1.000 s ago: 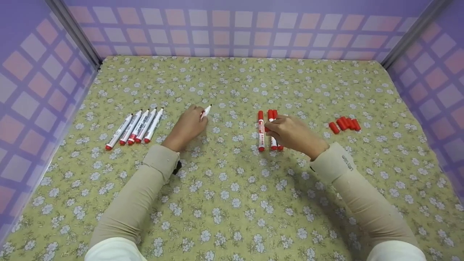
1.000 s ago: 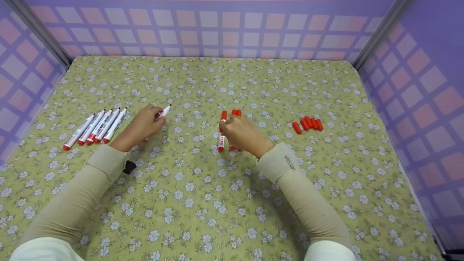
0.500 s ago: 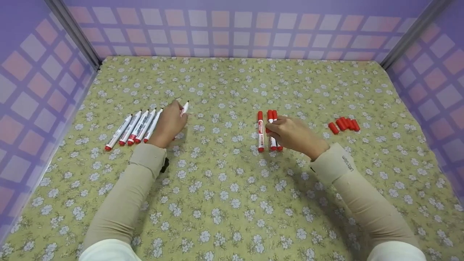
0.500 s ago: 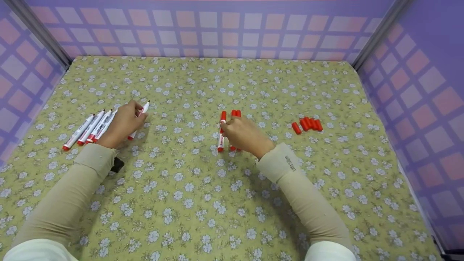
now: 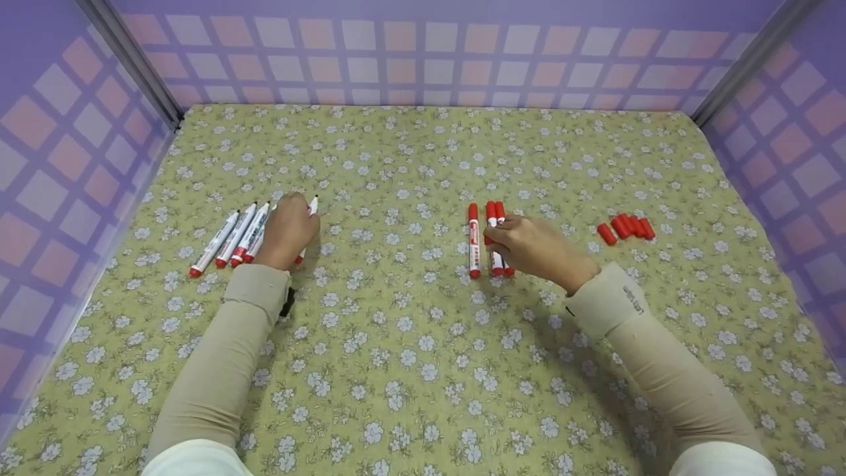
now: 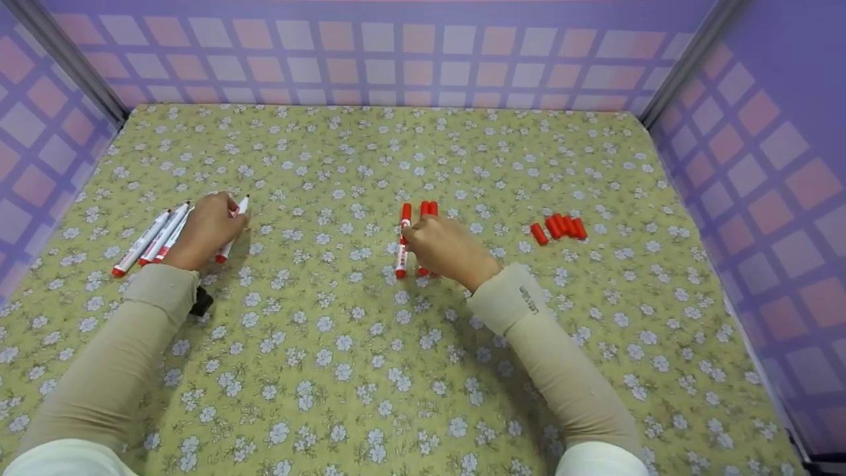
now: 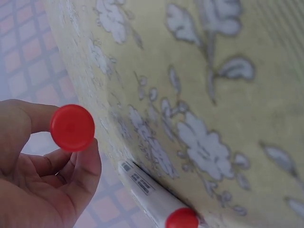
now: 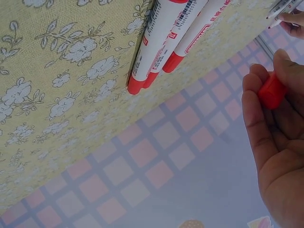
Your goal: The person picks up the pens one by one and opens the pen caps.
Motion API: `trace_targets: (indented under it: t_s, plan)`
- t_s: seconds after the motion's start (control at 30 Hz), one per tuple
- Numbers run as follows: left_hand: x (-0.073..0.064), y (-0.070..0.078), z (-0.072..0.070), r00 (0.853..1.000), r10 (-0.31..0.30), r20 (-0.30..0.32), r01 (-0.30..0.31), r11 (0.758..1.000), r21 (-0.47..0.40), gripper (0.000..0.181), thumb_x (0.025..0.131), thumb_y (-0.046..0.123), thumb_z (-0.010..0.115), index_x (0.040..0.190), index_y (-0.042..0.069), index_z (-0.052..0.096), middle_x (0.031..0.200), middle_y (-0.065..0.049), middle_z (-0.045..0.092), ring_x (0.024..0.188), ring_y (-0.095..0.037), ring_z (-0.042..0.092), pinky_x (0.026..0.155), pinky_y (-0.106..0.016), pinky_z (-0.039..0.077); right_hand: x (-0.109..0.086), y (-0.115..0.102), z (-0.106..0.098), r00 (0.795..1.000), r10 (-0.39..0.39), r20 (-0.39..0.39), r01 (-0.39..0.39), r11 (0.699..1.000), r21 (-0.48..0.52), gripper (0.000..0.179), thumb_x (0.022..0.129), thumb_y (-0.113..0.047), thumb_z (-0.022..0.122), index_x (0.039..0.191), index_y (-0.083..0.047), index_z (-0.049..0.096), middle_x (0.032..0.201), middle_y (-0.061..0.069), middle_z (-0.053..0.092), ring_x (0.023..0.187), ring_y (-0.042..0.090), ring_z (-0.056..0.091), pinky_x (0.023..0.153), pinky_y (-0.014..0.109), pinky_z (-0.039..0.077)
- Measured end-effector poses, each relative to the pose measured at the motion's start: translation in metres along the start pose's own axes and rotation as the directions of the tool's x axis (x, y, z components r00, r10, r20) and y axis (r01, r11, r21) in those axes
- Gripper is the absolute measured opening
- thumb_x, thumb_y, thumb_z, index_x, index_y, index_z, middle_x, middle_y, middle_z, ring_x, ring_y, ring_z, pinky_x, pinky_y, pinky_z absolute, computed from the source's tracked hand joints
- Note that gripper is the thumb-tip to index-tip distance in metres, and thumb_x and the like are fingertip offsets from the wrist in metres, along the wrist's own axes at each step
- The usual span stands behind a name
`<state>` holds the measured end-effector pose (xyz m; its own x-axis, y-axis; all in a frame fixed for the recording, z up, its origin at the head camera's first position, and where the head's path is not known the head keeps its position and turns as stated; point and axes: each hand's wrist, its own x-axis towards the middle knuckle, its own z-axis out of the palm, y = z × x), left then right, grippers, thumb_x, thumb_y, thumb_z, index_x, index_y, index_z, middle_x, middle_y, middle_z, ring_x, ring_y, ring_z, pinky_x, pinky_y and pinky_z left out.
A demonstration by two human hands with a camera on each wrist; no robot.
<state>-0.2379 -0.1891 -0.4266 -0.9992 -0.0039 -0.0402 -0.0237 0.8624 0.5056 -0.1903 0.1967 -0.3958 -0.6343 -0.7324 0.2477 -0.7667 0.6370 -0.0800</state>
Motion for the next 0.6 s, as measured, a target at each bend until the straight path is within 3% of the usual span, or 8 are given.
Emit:
trace_targets:
  t_s: [0.3,0.6]
  plan:
    - [-0.001,-0.011,-0.002,1.0,0.014,-0.023,-0.014,1.0,-0.005,0.028,0.088,0.0,0.042,0.063,0.011,0.034,0.06,-0.002,0.023,0.05,-0.014,0.02,0.045,-0.03,0.024,-0.001,0.0,0.0,1.0,-0.007,0.015,0.007,1.0,0.011,0.008,0.088,-0.008,0.068,0.091,0.0,0.071,0.079,0.011,0.07,0.066,0.02,0.064,0.059,0.032,0.053]
    - [-0.001,-0.014,-0.003,0.999,-0.037,-0.027,0.039,0.998,0.045,0.019,0.088,0.0,0.042,0.07,0.006,0.045,0.063,-0.008,0.034,0.05,-0.015,0.025,0.043,-0.031,0.027,-0.001,0.0,0.001,1.0,-0.007,0.021,0.007,1.0,0.004,0.008,0.089,-0.009,0.068,0.09,-0.001,0.07,0.077,0.011,0.069,0.065,0.021,0.063,0.058,0.032,0.052]
